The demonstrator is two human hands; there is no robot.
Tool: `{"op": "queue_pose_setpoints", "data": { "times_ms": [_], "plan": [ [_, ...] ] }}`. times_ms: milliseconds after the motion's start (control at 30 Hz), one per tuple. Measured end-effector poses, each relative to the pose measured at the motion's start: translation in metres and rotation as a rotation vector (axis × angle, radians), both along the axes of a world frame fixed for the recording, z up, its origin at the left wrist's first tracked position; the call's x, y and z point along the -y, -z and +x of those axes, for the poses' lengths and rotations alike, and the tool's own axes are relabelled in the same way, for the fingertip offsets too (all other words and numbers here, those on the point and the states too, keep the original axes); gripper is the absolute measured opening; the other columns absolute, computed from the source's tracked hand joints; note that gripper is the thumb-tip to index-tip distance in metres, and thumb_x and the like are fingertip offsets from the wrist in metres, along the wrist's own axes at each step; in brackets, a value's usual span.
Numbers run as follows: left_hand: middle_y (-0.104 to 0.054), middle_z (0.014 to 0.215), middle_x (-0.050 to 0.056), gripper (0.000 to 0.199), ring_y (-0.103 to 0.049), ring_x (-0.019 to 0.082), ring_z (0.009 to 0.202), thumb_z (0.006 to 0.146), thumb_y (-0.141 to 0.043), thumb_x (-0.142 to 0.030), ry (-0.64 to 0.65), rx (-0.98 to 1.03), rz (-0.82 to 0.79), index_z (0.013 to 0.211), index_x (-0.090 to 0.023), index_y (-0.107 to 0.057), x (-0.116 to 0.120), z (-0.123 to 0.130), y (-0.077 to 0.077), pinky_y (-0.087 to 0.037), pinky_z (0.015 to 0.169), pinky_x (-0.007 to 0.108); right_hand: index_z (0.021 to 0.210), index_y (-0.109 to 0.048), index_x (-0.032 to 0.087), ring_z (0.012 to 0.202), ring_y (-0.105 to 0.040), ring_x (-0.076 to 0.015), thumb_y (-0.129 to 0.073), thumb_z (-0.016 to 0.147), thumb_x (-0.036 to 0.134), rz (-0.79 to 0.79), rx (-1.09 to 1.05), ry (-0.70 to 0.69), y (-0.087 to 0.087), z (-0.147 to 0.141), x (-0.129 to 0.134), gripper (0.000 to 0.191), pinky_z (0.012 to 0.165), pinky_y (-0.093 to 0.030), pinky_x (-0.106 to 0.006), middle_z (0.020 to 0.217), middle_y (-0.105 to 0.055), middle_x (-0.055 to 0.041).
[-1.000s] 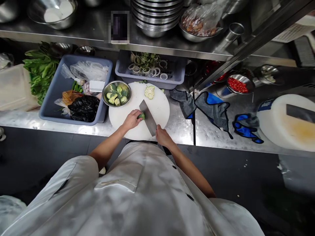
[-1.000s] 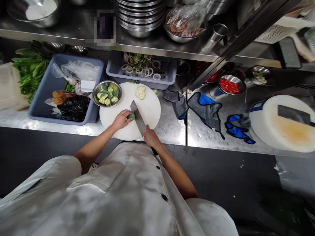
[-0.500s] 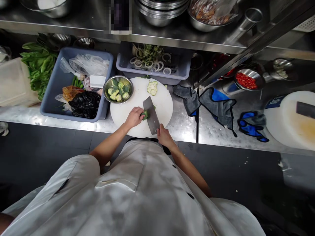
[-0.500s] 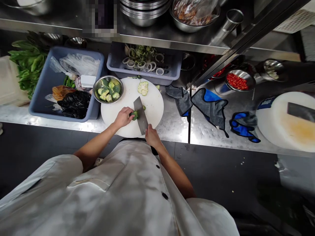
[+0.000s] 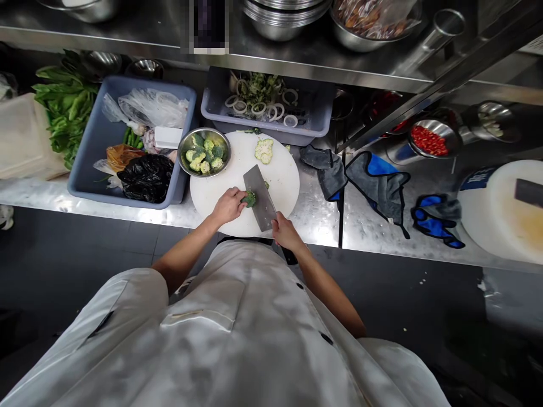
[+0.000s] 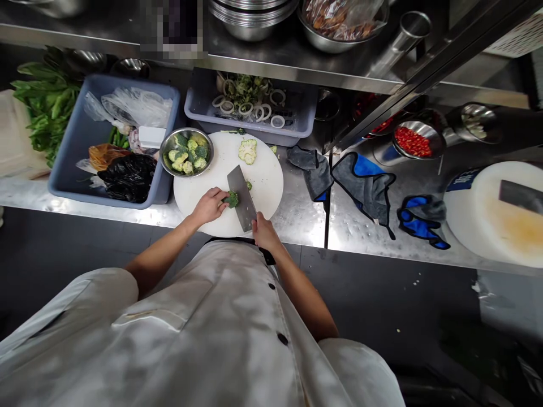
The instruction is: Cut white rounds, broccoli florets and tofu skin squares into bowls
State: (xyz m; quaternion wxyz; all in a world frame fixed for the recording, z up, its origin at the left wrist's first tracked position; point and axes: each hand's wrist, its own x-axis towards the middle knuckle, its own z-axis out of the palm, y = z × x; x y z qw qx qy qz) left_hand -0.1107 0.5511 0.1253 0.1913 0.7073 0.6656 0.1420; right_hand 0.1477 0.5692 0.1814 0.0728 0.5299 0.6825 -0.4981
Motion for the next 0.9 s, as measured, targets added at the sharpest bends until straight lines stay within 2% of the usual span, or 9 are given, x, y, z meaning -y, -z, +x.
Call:
{"op": "queue_pose_setpoints", "data": {
  "times_ms": [167,300,400,467,533,600,633,800,900],
  "plan": [
    [-0.063,0.104,0.013,0.028,-0.060,0.031,0.103,0.097,-0.059,-0.039,-0.125,-0.044,-0.009,0.116,-0.020,-0.069,0.001,0.012,0.004,-0.051,0.097,0.045,0.111,-0.045,0.020,0.056,-0.056,-0.0177,-0.036,0.106,0.023,0.132,0.005,-0.039,-0.004,0.009,0.001,0.012,0.059,-0.040,-0.027,0.068,-0.060,0.0002],
    [-0.065,0.104,0.016,0.033,-0.063,0.032,0.102,0.100,-0.056,-0.045,-0.227,-0.107,-0.052,0.113,-0.017,-0.069,0.005,0.025,0.001,-0.052,0.090,0.043,0.112,-0.046,0.019,0.058,-0.055,-0.0179,-0.036,0.106,0.022,0.109,0.054,-0.060,0.000,-0.003,0.001,0.012,0.060,-0.038,-0.027,0.068,-0.059,-0.0005],
    [-0.065,0.105,0.015,0.037,-0.065,0.033,0.099,0.097,-0.059,-0.048,-0.301,-0.109,-0.084,0.114,-0.017,-0.068,0.009,0.021,-0.007,-0.053,0.085,0.043,0.110,-0.045,0.020,0.056,-0.053,-0.0168,-0.035,0.106,0.024,0.107,0.036,-0.073,-0.002,-0.003,-0.003,0.011,0.058,-0.036,-0.026,0.066,-0.056,0.0019],
    [-0.064,0.117,0.015,0.034,-0.063,0.032,0.109,0.095,-0.062,-0.039,-0.246,-0.070,-0.009,0.121,-0.018,-0.067,0.008,0.012,-0.011,-0.054,0.090,0.043,0.110,-0.045,0.021,0.055,-0.051,-0.0168,-0.035,0.106,0.024,0.122,0.027,-0.067,-0.008,0.006,-0.003,0.011,0.057,-0.035,-0.026,0.064,-0.054,0.0028],
    [-0.061,0.129,0.014,0.036,-0.059,0.031,0.120,0.093,-0.059,-0.023,-0.068,-0.003,0.082,0.129,-0.019,-0.064,0.006,0.001,-0.012,-0.052,0.101,0.044,0.110,-0.044,0.020,0.054,-0.052,-0.0172,-0.034,0.106,0.025,0.146,0.020,-0.058,-0.013,0.014,0.000,0.011,0.057,-0.036,-0.027,0.064,-0.054,0.0026],
    [-0.062,0.128,0.012,0.041,-0.059,0.028,0.120,0.092,-0.054,-0.014,0.095,0.066,0.099,0.131,-0.020,-0.064,0.004,-0.007,-0.009,-0.050,0.106,0.044,0.111,-0.044,0.020,0.054,-0.052,-0.0173,-0.035,0.106,0.024,0.145,0.023,-0.056,-0.015,0.013,0.003,0.011,0.058,-0.036,-0.027,0.064,-0.054,0.0020],
    [-0.064,0.124,0.012,0.039,-0.060,0.028,0.117,0.093,-0.052,-0.014,0.127,0.088,0.089,0.129,-0.021,-0.065,0.003,-0.009,-0.006,-0.051,0.106,0.045,0.111,-0.044,0.020,0.053,-0.052,-0.0172,-0.035,0.106,0.023,0.130,0.033,-0.056,-0.014,0.010,0.004,0.011,0.058,-0.037,-0.027,0.064,-0.055,0.0018],
    [-0.064,0.112,0.012,0.029,-0.062,0.028,0.108,0.097,-0.055,-0.025,0.009,0.084,0.102,0.122,-0.018,-0.067,0.010,-0.006,0.009,-0.054,0.100,0.045,0.111,-0.043,0.021,0.048,-0.051,-0.0159,-0.033,0.107,0.024,0.021,0.055,-0.041,-0.005,-0.007,-0.001,0.011,0.055,-0.036,-0.027,0.066,-0.056,0.0022],
    [-0.062,0.113,0.011,0.026,-0.062,0.027,0.105,0.099,-0.056,-0.029,-0.055,0.100,0.144,0.121,-0.019,-0.066,0.015,0.000,0.015,-0.055,0.097,0.042,0.111,-0.043,0.021,0.049,-0.052,-0.0165,-0.033,0.107,0.026,0.068,0.008,-0.043,-0.003,-0.006,-0.002,0.012,0.055,-0.037,-0.028,0.068,-0.058,0.0012]
  ]
}}
